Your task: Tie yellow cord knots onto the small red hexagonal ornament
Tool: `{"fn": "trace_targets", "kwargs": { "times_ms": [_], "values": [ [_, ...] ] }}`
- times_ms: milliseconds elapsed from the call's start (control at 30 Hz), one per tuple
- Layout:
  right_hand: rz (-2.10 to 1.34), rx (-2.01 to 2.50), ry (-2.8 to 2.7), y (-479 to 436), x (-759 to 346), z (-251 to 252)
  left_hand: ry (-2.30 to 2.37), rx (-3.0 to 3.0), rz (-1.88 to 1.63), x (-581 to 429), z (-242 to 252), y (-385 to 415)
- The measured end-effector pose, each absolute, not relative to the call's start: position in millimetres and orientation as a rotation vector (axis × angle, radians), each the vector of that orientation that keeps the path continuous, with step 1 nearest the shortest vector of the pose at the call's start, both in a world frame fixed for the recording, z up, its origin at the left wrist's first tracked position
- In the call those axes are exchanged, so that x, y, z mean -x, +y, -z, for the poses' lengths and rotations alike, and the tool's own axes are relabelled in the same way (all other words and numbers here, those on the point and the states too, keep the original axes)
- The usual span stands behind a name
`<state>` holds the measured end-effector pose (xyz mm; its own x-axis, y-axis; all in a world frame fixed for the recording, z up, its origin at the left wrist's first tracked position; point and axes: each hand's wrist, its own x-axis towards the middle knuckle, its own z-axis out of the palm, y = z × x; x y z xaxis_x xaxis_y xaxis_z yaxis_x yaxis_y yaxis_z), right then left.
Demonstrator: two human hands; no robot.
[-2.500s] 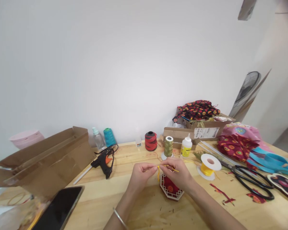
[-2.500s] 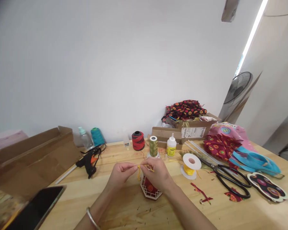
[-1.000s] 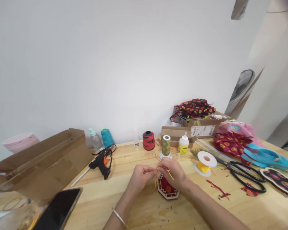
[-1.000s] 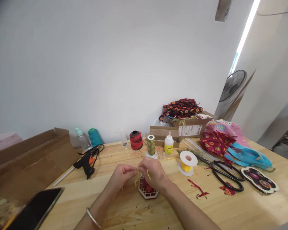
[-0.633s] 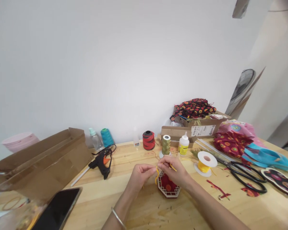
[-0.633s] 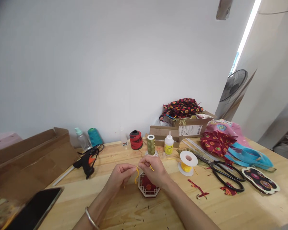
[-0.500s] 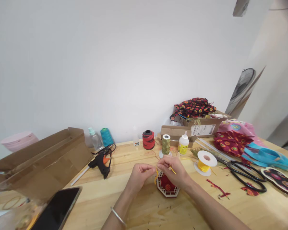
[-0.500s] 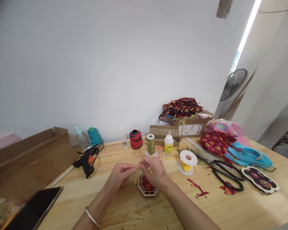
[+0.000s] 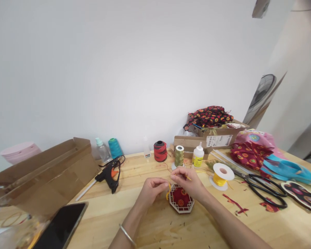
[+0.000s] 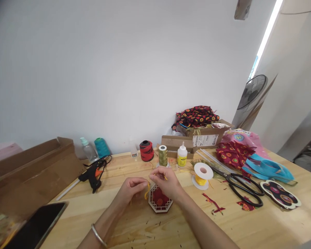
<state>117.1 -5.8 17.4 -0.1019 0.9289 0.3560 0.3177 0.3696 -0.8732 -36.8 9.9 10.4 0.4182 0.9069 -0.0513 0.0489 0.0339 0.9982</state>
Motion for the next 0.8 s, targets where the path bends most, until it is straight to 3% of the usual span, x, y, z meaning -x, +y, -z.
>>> {"fn": "trace_targets", "kwargs": {
  "times_ms": [233,400,500,800],
  "values": [
    [-0.970,0.861,-1.137,-11.2,-127.2,-36.9,0.903,-1.261,-0.824,38.1,-14.4,6.6],
    [-0.656,0.806,-1.028,-20.8,-130.3,-45.3,0.835,-0.932,-0.870,42.3,-13.5,7.7],
    [-0.506,1.009,-1.194,-21.9,-122.6,-37.5,0.792,-0.792,-0.890,42.4,-13.2,8.3],
    [-0.536,1.135,-1.927,-18.1,-97.7,-19.2,0.716,-0.734,-1.004,39.3,-13.2,7.6]
  ]
}}
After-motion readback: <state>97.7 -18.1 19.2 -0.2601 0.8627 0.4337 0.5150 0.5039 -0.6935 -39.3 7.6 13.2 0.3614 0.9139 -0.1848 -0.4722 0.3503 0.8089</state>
